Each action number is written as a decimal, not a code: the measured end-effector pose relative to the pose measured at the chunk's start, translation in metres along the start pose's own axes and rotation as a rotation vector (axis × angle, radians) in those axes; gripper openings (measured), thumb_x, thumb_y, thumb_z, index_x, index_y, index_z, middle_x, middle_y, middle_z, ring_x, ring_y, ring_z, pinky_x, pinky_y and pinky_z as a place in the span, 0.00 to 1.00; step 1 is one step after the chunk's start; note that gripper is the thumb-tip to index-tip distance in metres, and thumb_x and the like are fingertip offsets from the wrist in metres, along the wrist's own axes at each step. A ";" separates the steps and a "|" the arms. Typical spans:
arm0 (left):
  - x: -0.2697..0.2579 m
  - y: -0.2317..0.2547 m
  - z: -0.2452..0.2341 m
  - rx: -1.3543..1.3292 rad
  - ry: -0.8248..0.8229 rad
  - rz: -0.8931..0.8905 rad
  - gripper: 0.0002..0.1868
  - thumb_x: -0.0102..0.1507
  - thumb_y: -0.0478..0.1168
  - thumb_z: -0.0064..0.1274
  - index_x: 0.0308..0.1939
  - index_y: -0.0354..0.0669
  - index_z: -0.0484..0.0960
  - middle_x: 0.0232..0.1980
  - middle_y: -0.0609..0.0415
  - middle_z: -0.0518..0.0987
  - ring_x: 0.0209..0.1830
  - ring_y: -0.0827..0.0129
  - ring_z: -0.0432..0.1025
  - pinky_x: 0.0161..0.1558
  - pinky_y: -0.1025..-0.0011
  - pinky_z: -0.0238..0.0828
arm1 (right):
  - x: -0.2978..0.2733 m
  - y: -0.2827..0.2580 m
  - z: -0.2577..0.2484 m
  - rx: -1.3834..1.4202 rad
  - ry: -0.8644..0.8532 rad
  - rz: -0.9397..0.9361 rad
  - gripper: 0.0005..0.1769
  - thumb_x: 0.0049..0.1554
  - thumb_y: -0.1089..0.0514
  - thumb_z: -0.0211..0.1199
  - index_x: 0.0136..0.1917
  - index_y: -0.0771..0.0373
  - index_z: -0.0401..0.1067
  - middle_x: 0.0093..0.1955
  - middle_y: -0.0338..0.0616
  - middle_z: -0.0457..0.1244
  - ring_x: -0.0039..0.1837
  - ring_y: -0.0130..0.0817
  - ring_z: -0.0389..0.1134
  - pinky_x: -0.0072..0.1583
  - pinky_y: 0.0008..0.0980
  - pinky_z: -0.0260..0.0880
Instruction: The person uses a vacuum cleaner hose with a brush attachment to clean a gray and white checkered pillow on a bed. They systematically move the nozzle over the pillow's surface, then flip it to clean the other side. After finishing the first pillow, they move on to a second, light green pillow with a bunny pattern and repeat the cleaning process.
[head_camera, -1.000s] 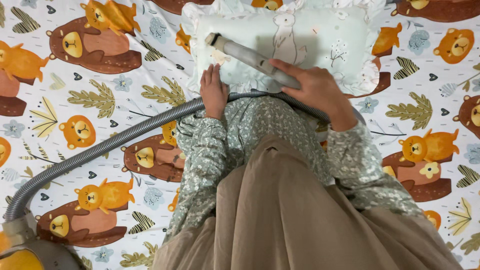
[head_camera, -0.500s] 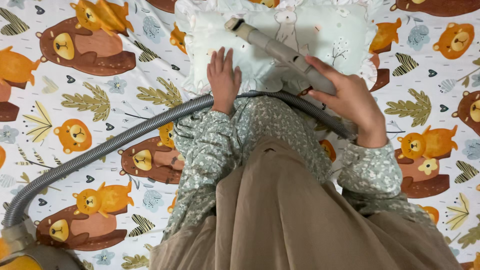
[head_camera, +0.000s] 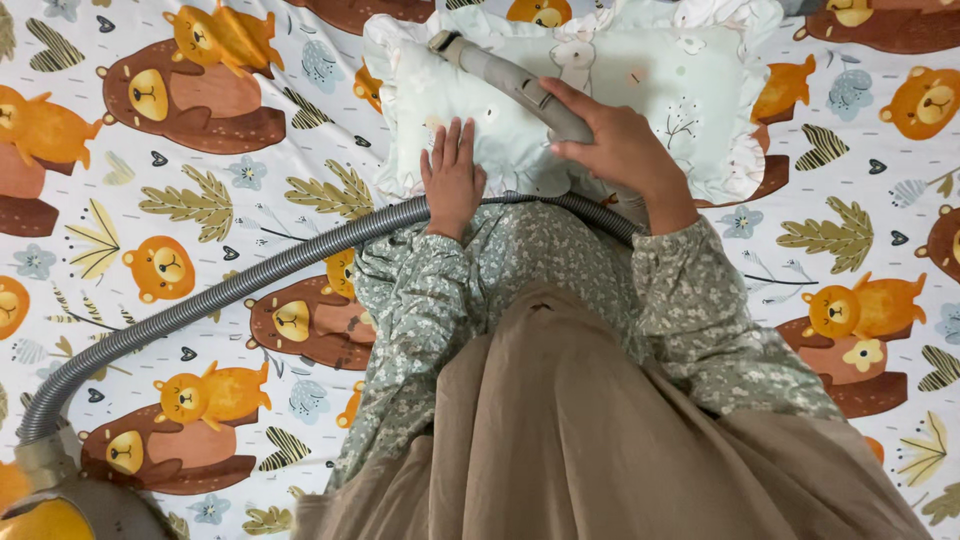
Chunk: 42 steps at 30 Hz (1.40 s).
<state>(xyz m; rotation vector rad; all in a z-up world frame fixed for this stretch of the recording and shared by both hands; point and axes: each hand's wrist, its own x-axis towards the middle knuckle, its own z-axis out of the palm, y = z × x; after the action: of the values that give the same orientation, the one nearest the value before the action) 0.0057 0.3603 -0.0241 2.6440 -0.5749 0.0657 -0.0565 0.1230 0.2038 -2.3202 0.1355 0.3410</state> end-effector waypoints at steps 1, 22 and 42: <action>-0.001 0.000 -0.001 0.001 -0.012 -0.003 0.43 0.62 0.42 0.52 0.81 0.56 0.53 0.83 0.56 0.54 0.83 0.55 0.47 0.76 0.42 0.41 | -0.002 0.002 0.002 -0.060 0.032 -0.084 0.46 0.56 0.47 0.68 0.82 0.32 0.53 0.44 0.48 0.70 0.35 0.39 0.70 0.46 0.38 0.73; 0.031 0.068 0.003 0.087 0.047 0.225 0.46 0.65 0.56 0.56 0.82 0.59 0.50 0.85 0.57 0.42 0.84 0.46 0.36 0.72 0.28 0.40 | -0.213 0.082 -0.041 0.295 0.294 0.286 0.47 0.55 0.61 0.67 0.83 0.43 0.53 0.42 0.38 0.65 0.32 0.23 0.63 0.39 0.27 0.67; 0.058 0.044 0.005 0.061 -0.128 0.013 0.39 0.73 0.63 0.40 0.84 0.62 0.47 0.87 0.62 0.42 0.86 0.53 0.31 0.76 0.32 0.23 | -0.224 0.101 -0.032 0.323 0.212 0.251 0.47 0.53 0.60 0.70 0.81 0.44 0.56 0.46 0.38 0.68 0.33 0.23 0.62 0.39 0.28 0.68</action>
<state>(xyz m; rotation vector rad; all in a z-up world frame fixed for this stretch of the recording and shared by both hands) 0.0404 0.3001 -0.0036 2.7182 -0.6415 -0.0836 -0.2849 0.0282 0.2192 -2.0144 0.5491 0.1789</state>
